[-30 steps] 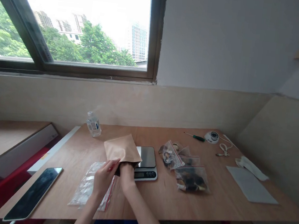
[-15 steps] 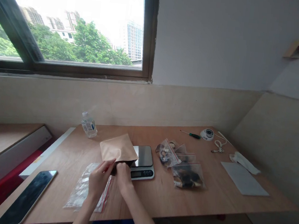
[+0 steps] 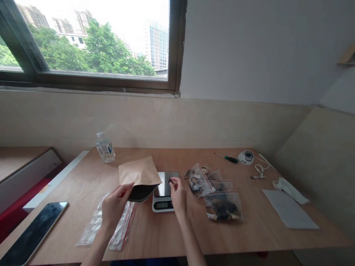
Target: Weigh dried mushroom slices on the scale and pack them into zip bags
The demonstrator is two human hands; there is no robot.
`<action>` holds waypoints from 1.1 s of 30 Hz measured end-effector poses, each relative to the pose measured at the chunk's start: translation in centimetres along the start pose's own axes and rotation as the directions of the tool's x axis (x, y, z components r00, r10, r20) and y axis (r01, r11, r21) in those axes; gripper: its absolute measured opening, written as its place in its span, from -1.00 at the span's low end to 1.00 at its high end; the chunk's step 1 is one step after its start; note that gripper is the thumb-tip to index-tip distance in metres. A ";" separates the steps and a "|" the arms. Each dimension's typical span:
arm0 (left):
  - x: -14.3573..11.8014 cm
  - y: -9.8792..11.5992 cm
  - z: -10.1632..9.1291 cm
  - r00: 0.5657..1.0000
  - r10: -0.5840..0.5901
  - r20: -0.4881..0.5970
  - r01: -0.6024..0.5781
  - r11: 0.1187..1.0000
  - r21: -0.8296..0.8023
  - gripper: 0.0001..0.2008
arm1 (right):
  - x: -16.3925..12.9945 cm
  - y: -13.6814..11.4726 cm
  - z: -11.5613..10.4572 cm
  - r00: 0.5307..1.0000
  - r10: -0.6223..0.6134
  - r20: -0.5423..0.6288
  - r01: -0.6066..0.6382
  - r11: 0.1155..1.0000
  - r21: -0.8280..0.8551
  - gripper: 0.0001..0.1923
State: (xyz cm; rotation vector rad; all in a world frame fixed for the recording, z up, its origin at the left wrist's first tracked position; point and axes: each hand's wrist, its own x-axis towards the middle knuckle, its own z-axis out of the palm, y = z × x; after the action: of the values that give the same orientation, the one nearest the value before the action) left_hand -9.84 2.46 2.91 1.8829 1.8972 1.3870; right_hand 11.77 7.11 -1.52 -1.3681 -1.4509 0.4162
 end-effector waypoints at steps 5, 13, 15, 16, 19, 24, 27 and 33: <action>-0.1 -0.1 -0.3 1.000 -0.023 0.019 0.023 1.000 -0.011 -0.76 | 3.0 2.8 1.4 0.993 -0.071 0.091 0.089 0.971 -0.222 -0.79; 0.1 0.1 -0.3 0.999 -0.039 0.029 0.039 0.999 -0.007 -0.77 | 1.9 2.0 -0.1 0.980 -0.160 0.120 0.194 0.910 -0.366 -0.80; 0.1 0.2 -0.3 0.999 -0.041 0.021 0.041 0.999 -0.017 -0.76 | 0.3 -0.1 -0.3 0.979 -0.192 0.073 0.205 0.918 -0.339 -0.75; 0.0 0.2 -0.2 0.999 -0.045 0.021 0.045 0.999 -0.025 -0.76 | -0.9 -1.4 -0.3 0.978 -0.202 0.051 0.208 0.936 -0.284 -0.73; -0.1 0.3 -0.1 0.998 -0.049 0.038 0.051 0.997 -0.059 -0.75 | -4.8 -5.7 0.9 0.931 -0.293 0.217 0.302 0.953 -0.010 -0.71; -0.4 0.3 -0.2 0.997 -0.069 0.030 0.071 0.994 -0.087 -0.78 | -8.2 -10.1 4.5 0.887 -0.304 0.349 0.317 0.948 0.019 -0.71; -0.6 0.0 -0.6 0.995 -0.099 0.012 0.100 0.991 -0.094 -0.79 | -7.4 -11.0 6.1 0.887 -0.257 0.384 0.305 0.950 -0.069 -0.71; -1.0 -0.5 -1.1 0.989 -0.151 -0.011 0.148 0.982 -0.115 -0.78 | -6.0 -10.7 8.3 0.886 -0.122 0.447 0.251 0.937 -0.243 -0.64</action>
State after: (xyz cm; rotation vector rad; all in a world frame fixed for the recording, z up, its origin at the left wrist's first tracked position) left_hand -10.73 1.12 2.72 1.6449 1.8816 1.4383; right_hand -1.83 2.01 1.30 -1.4042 -2.0609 0.3984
